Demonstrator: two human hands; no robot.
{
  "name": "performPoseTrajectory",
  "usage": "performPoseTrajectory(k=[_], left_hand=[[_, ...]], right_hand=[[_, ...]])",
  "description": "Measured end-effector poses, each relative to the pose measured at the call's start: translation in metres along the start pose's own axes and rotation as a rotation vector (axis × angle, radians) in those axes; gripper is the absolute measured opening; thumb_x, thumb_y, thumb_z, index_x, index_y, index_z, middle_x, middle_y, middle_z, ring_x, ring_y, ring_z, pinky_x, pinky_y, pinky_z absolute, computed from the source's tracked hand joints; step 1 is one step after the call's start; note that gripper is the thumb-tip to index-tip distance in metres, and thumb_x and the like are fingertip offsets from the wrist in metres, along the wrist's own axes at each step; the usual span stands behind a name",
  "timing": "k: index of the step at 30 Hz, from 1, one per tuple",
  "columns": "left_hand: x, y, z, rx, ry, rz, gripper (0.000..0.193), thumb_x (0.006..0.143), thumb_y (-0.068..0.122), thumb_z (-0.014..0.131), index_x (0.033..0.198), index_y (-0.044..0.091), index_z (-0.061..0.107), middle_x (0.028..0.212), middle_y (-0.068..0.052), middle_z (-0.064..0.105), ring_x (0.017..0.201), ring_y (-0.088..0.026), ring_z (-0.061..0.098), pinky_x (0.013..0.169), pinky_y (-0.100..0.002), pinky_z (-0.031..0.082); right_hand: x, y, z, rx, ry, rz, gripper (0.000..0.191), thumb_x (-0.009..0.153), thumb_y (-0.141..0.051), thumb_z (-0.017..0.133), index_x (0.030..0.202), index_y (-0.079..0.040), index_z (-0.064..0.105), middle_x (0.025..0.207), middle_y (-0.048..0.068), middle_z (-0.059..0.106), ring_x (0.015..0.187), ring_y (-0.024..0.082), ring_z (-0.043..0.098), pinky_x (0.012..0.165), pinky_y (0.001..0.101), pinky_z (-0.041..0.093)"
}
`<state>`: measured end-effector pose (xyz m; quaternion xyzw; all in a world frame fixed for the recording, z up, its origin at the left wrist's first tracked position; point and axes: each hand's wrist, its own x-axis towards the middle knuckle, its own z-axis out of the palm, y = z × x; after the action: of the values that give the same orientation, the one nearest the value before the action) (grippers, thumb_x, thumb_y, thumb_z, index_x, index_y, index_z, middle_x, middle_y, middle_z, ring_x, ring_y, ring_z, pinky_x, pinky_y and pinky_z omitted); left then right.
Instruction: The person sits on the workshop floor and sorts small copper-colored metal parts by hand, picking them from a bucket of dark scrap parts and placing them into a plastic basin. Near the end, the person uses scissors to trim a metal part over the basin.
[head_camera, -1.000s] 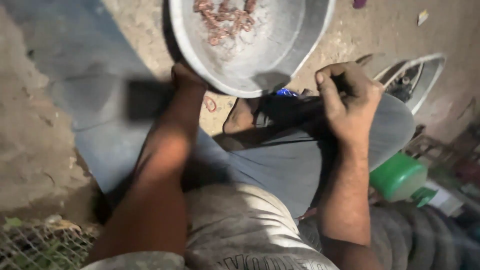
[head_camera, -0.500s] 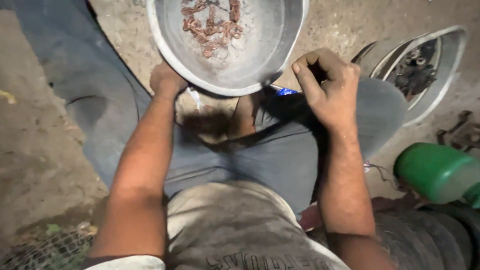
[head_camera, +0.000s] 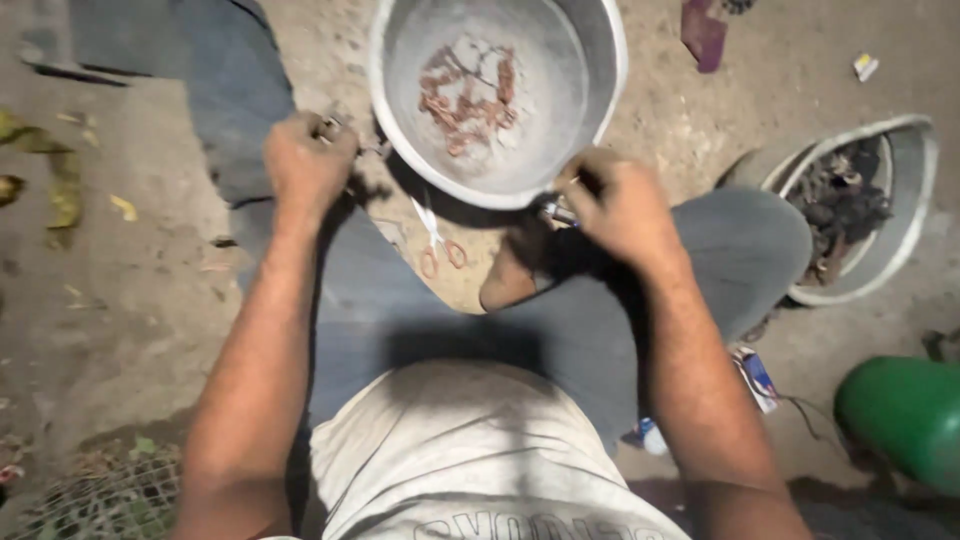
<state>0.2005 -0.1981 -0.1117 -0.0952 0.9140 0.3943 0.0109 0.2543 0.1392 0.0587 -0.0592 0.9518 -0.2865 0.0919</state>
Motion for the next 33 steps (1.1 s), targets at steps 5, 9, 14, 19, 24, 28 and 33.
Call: performPoseTrajectory(k=[5, 9, 14, 19, 24, 28, 33], left_hand=[[-0.028, 0.034, -0.045, -0.584, -0.123, -0.099, 0.017, 0.092, 0.009, 0.083, 0.091, -0.004, 0.073, 0.081, -0.008, 0.066, 0.067, -0.015, 0.060, 0.062, -0.033, 0.046], [-0.043, 0.063, -0.067, -1.100, -0.180, -0.296, 0.012, 0.094, 0.005, 0.070, 0.105, 0.001, 0.068, 0.091, -0.004, 0.071, 0.078, -0.015, 0.072, 0.060, -0.031, 0.064], [-0.057, 0.078, -0.084, -1.217, -0.157, -0.165, 0.019, 0.098, 0.006, 0.069, 0.115, -0.002, 0.065, 0.101, -0.006, 0.070, 0.088, -0.016, 0.074, 0.068, -0.032, 0.067], [-0.059, 0.079, -0.083, -1.283, -0.212, -0.208, 0.022, 0.098, 0.007, 0.069, 0.112, -0.006, 0.059, 0.094, -0.012, 0.071, 0.077, -0.021, 0.074, 0.062, -0.032, 0.065], [-0.065, 0.088, -0.077, -1.134, -0.248, -0.167, 0.033, 0.092, -0.002, 0.077, 0.121, -0.005, 0.062, 0.095, -0.011, 0.068, 0.076, -0.014, 0.063, 0.064, -0.024, 0.053], [-0.073, 0.101, -0.074, -1.262, -0.362, -0.119, 0.036, 0.089, -0.006, 0.076, 0.120, -0.005, 0.059, 0.106, -0.006, 0.069, 0.094, -0.010, 0.068, 0.080, -0.023, 0.058], [-0.079, 0.120, -0.071, -1.177, -0.425, -0.148, 0.040, 0.088, -0.007, 0.074, 0.126, -0.006, 0.060, 0.110, -0.009, 0.070, 0.096, -0.012, 0.069, 0.080, -0.025, 0.060]], right_hand=[[0.044, -0.022, 0.077, -0.143, -0.304, 0.052, 0.046, 0.079, -0.039, 0.080, 0.110, -0.006, 0.071, 0.100, 0.017, 0.074, 0.094, 0.039, 0.070, 0.080, 0.0506, 0.054], [0.061, -0.014, 0.149, -0.386, -0.336, -0.053, 0.066, 0.065, -0.046, 0.087, 0.108, 0.000, 0.068, 0.106, 0.024, 0.068, 0.096, 0.045, 0.067, 0.078, 0.0561, 0.054], [0.047, -0.012, 0.178, -0.476, -0.418, -0.165, 0.020, 0.088, -0.024, 0.073, 0.097, -0.006, 0.075, 0.100, 0.019, 0.074, 0.095, 0.039, 0.072, 0.084, 0.0500, 0.058], [0.053, -0.035, 0.157, -0.345, -0.693, -0.068, 0.034, 0.080, -0.034, 0.078, 0.101, -0.007, 0.076, 0.098, 0.020, 0.073, 0.095, 0.039, 0.069, 0.085, 0.0490, 0.055], [0.055, -0.067, 0.075, 0.116, -0.115, -0.282, 0.031, 0.090, -0.022, 0.076, 0.115, -0.003, 0.072, 0.107, 0.018, 0.074, 0.097, 0.033, 0.073, 0.085, 0.0417, 0.056], [0.032, -0.084, 0.019, 0.371, -0.008, -0.219, 0.022, 0.094, -0.010, 0.076, 0.113, -0.002, 0.071, 0.099, 0.011, 0.075, 0.081, 0.020, 0.070, 0.071, 0.0298, 0.056], [0.020, -0.096, 0.023, 0.438, 0.217, -0.376, 0.019, 0.094, -0.003, 0.077, 0.112, -0.002, 0.071, 0.101, 0.009, 0.073, 0.086, 0.015, 0.069, 0.076, 0.0282, 0.056]])
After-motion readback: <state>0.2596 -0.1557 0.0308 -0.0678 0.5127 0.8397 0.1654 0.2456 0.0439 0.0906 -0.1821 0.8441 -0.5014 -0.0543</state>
